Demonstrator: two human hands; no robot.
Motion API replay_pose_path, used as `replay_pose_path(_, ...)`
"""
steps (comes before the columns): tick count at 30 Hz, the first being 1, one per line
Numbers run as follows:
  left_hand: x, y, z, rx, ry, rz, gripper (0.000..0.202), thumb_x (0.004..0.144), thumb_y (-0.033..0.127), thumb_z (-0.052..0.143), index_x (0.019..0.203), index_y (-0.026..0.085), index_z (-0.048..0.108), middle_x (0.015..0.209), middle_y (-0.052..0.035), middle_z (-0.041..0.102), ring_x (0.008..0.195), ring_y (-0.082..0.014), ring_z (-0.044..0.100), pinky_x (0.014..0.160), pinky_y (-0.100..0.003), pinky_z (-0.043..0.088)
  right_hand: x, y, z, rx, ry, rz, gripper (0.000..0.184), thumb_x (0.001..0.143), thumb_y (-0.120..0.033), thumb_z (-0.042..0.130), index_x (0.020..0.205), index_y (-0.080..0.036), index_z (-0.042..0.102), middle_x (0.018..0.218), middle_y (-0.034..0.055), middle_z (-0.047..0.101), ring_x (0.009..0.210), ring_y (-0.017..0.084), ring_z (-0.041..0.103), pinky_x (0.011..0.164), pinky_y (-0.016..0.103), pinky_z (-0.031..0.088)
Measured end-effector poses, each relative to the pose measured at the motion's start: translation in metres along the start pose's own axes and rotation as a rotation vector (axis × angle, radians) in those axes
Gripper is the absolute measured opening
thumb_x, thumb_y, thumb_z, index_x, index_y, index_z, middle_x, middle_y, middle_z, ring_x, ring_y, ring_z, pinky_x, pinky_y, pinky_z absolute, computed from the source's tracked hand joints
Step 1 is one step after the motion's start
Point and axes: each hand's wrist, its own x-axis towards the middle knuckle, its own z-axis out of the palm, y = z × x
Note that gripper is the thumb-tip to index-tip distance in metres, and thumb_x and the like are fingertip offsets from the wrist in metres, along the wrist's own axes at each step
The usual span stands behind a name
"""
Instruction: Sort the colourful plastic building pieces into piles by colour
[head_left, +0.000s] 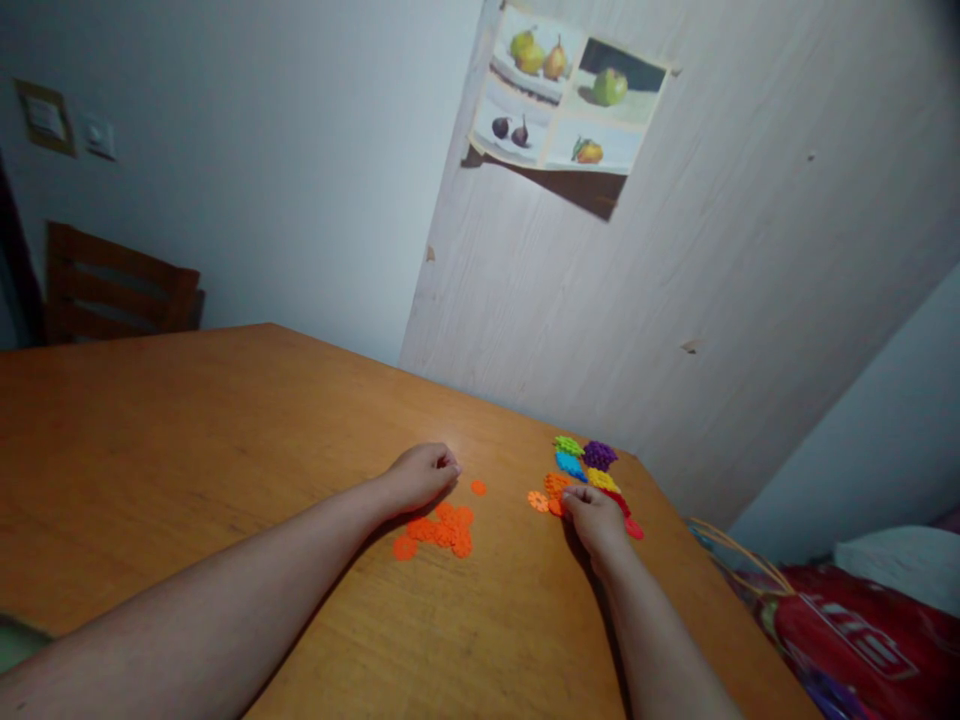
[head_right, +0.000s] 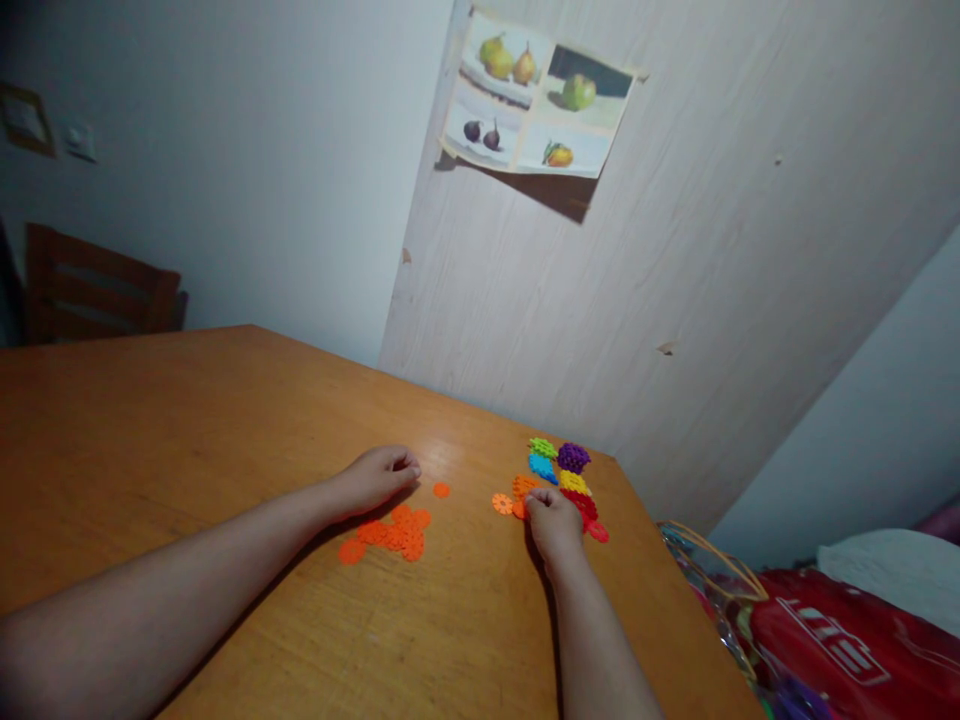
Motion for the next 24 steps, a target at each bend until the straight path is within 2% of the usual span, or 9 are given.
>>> replay_pose_path(3, -0.001, 0.004, -0.002, 0.034, 0.000, 0.033, 0.025, 0.081, 0.039, 0.054, 0.074, 0.017, 0.063, 0.067, -0.0024, 0.062, 0.064, -0.0161, 0.054, 0.058, -0.025, 0.035, 0.000, -0.003, -0.003, -0.054, 0.023, -0.047, 0.015, 0.071, -0.036, 0.064, 0.071, -0.021, 0.066, 0.061, 0.0002, 0.063, 0.060, 0.017, 0.055, 0.055, 0.026, 0.037)
replay_pose_path(7, -0.004, 0.010, -0.001, 0.029, -0.085, 0.101, 0.029, 0.084, 0.042, 0.053, 0.080, 0.017, 0.067, 0.071, -0.0031, 0.065, 0.066, -0.0168, 0.056, 0.060, -0.026, 0.038, -0.013, -0.019, 0.009, -0.271, -0.038, -0.305, 0.020, 0.084, -0.034, 0.056, 0.084, -0.020, 0.071, 0.083, 0.0054, 0.070, 0.082, 0.022, 0.063, 0.073, 0.031, 0.046)
replay_pose_path(9, -0.005, 0.013, 0.000, 0.012, -0.154, 0.162, 0.034, 0.087, 0.046, 0.052, 0.083, 0.017, 0.069, 0.075, -0.0044, 0.068, 0.070, -0.0180, 0.059, 0.065, -0.026, 0.041, -0.026, -0.030, 0.020, -0.359, -0.128, -0.437, 0.026, 0.089, -0.031, 0.053, 0.100, -0.019, 0.073, 0.100, 0.0089, 0.073, 0.097, 0.024, 0.064, 0.088, 0.034, 0.047)
replay_pose_path(12, -0.008, 0.017, 0.002, 0.016, -0.215, 0.281, 0.036, 0.089, 0.048, 0.053, 0.089, 0.018, 0.073, 0.087, -0.0074, 0.073, 0.084, -0.0220, 0.064, 0.079, -0.029, 0.045, -0.048, -0.045, 0.036, -0.436, -0.321, -0.604, 0.034, 0.093, -0.026, 0.051, 0.121, -0.020, 0.070, 0.123, 0.0107, 0.070, 0.119, 0.025, 0.058, 0.104, 0.037, 0.041)
replay_pose_path(16, -0.012, 0.019, 0.000, 0.005, -0.284, 0.349, 0.037, 0.089, 0.050, 0.056, 0.105, 0.022, 0.075, 0.107, -0.0084, 0.076, 0.102, -0.0261, 0.066, 0.093, -0.033, 0.045, -0.066, -0.060, 0.045, -0.531, -0.517, -0.666, 0.039, 0.098, -0.027, 0.049, 0.134, -0.027, 0.062, 0.134, 0.0070, 0.066, 0.136, 0.027, 0.046, 0.111, 0.043, 0.034)
replay_pose_path(19, -0.014, 0.017, 0.001, -0.018, -0.302, 0.281, 0.047, 0.087, 0.051, 0.059, 0.122, 0.020, 0.070, 0.114, -0.0103, 0.074, 0.109, -0.0276, 0.065, 0.097, -0.035, 0.044, -0.070, -0.065, 0.043, -0.581, -0.547, -0.659, 0.035, 0.101, -0.031, 0.046, 0.131, -0.027, 0.064, 0.130, 0.0070, 0.067, 0.133, 0.028, 0.048, 0.109, 0.043, 0.033)
replay_pose_path(21, -0.015, 0.015, 0.003, -0.093, -0.335, 0.216, 0.058, 0.085, 0.051, 0.061, 0.133, 0.017, 0.062, 0.111, -0.0112, 0.074, 0.106, -0.0271, 0.065, 0.094, -0.035, 0.046, -0.070, -0.068, 0.042, -0.606, -0.524, -0.655, 0.030, 0.101, -0.034, 0.047, 0.119, -0.026, 0.070, 0.121, 0.0079, 0.070, 0.122, 0.026, 0.054, 0.104, 0.039, 0.036)
replay_pose_path(24, -0.016, 0.011, 0.007, -0.249, -0.392, 0.140, 0.070, 0.081, 0.051, 0.066, 0.140, 0.017, 0.053, 0.105, -0.0099, 0.074, 0.100, -0.0251, 0.066, 0.085, -0.033, 0.049, -0.070, -0.069, 0.042, -0.636, -0.457, -0.624, 0.026, 0.098, -0.039, 0.054, 0.103, -0.025, 0.075, 0.106, 0.0082, 0.070, 0.106, 0.025, 0.057, 0.093, 0.034, 0.039)
